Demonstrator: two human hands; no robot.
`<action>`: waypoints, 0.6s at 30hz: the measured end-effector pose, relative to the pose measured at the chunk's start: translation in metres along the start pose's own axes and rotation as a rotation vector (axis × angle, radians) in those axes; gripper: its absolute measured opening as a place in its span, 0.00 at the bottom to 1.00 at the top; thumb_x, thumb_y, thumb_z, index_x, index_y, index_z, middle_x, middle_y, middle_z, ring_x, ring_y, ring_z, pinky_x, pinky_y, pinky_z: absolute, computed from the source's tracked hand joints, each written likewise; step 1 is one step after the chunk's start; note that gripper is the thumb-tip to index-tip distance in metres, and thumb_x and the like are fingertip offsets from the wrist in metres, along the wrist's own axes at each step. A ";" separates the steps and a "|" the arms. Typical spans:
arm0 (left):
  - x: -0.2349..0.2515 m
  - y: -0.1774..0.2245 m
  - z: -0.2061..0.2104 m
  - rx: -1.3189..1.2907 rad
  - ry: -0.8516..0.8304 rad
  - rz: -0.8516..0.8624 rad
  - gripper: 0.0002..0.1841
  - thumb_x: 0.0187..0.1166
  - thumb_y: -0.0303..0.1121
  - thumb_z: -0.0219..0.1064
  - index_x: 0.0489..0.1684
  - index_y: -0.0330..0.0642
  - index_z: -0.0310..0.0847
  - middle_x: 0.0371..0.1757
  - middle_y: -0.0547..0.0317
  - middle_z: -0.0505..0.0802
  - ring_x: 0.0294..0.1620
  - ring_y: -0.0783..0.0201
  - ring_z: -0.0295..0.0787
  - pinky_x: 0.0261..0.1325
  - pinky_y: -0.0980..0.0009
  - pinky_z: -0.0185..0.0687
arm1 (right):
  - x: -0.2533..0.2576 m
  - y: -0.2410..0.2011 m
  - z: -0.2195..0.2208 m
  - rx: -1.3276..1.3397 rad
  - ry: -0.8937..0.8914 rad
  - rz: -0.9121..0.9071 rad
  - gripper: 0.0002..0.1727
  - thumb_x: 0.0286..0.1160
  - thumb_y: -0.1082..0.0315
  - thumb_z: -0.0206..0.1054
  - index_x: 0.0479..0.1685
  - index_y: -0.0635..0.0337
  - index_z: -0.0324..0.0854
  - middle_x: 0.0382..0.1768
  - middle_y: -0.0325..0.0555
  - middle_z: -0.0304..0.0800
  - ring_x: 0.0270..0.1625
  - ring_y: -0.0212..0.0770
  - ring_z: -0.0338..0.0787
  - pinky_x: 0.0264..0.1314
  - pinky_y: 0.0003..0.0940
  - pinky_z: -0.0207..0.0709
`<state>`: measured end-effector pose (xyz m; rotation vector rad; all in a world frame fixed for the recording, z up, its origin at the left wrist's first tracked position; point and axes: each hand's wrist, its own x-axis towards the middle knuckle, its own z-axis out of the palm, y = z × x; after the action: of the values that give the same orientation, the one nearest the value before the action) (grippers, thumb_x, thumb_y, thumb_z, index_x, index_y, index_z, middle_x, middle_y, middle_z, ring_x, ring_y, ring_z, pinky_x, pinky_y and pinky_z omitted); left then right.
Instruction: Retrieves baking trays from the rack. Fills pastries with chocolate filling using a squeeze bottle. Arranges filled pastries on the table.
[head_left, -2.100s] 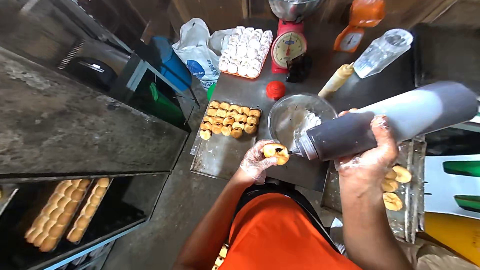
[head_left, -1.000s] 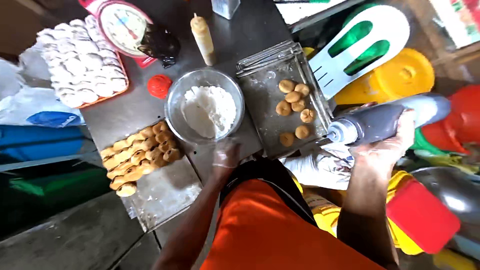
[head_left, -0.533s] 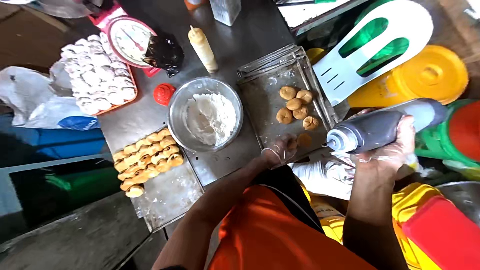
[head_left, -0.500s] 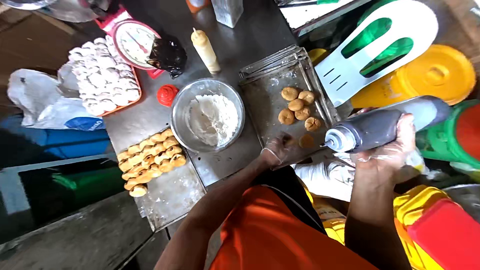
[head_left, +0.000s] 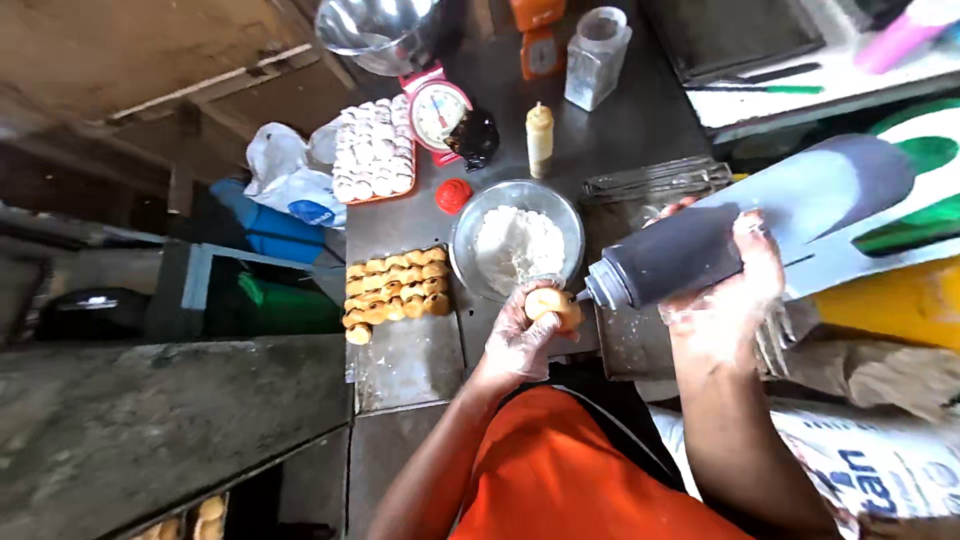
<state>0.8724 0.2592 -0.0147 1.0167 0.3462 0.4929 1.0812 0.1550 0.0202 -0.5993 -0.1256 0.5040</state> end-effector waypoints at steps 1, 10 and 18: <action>-0.006 0.005 -0.005 0.009 0.005 0.036 0.24 0.78 0.21 0.62 0.75 0.33 0.65 0.59 0.39 0.87 0.54 0.47 0.91 0.55 0.49 0.91 | -0.003 0.006 0.008 -0.018 -0.034 0.009 0.19 0.84 0.54 0.57 0.63 0.55 0.76 0.60 0.54 0.88 0.65 0.53 0.88 0.69 0.56 0.83; -0.042 0.028 -0.046 0.024 0.039 0.179 0.24 0.84 0.28 0.62 0.77 0.34 0.62 0.61 0.42 0.86 0.50 0.50 0.92 0.50 0.53 0.93 | -0.037 0.052 0.067 -0.081 -0.232 -0.039 0.21 0.79 0.53 0.64 0.62 0.57 0.80 0.64 0.56 0.87 0.68 0.54 0.86 0.73 0.54 0.80; -0.056 0.043 -0.072 0.315 0.048 0.175 0.22 0.82 0.25 0.64 0.73 0.28 0.68 0.61 0.47 0.87 0.54 0.58 0.91 0.55 0.60 0.92 | -0.040 0.072 0.073 -0.271 -0.477 0.052 0.23 0.68 0.61 0.77 0.61 0.60 0.82 0.58 0.58 0.90 0.62 0.55 0.90 0.66 0.55 0.85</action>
<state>0.7803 0.2988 -0.0098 1.3498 0.3876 0.6342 0.9973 0.2234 0.0405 -0.7395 -0.6396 0.6806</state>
